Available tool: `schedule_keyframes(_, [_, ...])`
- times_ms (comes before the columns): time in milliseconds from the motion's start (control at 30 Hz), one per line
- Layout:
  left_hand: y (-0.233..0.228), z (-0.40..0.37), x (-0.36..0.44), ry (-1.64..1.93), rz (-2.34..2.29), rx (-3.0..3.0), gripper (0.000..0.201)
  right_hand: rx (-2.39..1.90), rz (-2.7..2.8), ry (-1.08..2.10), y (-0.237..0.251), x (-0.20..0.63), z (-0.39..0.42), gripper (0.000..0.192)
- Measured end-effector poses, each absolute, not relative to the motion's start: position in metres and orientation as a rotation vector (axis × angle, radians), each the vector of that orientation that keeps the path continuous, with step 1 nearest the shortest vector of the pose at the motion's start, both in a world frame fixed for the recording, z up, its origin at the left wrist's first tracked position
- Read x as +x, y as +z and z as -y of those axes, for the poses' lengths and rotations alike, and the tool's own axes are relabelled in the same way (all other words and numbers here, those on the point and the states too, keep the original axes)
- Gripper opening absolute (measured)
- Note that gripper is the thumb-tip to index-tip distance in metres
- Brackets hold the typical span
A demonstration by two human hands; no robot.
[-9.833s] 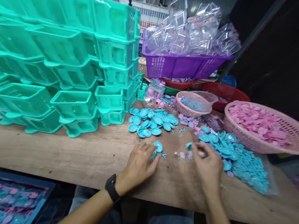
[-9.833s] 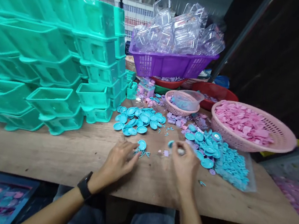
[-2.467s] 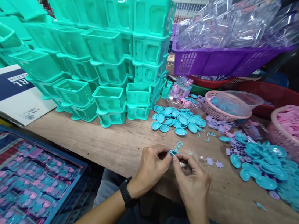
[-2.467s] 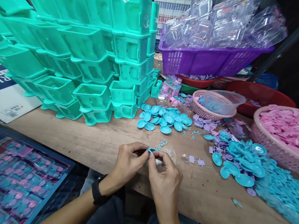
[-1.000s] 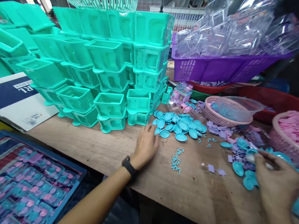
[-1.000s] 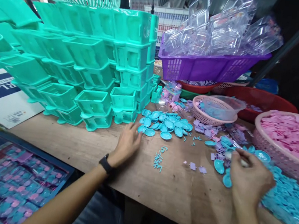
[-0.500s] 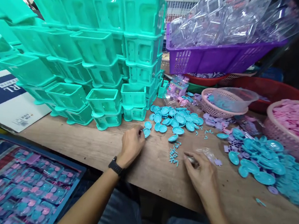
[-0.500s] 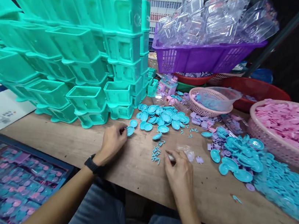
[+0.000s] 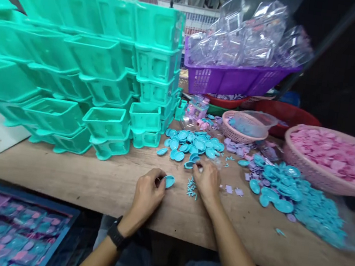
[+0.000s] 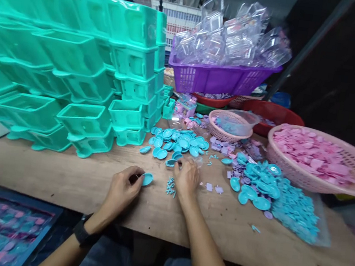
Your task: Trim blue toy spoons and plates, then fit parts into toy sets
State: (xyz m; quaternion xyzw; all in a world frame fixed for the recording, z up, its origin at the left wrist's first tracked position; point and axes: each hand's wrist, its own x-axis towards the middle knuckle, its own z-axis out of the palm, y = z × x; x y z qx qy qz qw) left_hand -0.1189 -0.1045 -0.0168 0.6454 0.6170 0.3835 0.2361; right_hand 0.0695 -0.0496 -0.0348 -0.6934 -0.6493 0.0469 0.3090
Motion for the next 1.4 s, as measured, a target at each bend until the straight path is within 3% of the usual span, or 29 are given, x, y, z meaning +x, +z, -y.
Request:
schedule_keyframes(400, [-0.021, 0.106, -0.111, 1.13, -1.447, 1.228, 0.016, -2.093, 1.19, -0.161, 0.007, 0.229, 0.087, 0.049])
schedule_keyframes(633, [-0.021, 0.112, -0.1, 1.132, -1.391, 1.076, 0.009, -1.721, 1.695, 0.319, -0.036, 0.128, 0.129, 0.036])
schedule_keyframes(1033, [-0.022, 0.115, -0.099, 1.12, -1.422, 1.188, 0.017, -1.801, 2.113, 0.242, -0.027, 0.091, 0.137, 0.012])
schedule_keyframes(1167, [-0.018, 0.117, -0.098, 1.083, -1.446, 1.229, 0.017, -1.753, 1.918, 0.359, -0.027, 0.097, 0.141, 0.014])
schedule_keyframes(1400, [-0.009, 0.122, -0.088, 0.998, -1.37, 1.214, 0.016, -1.553, 1.21, 0.857, -0.012, 0.1, 0.139, 0.039])
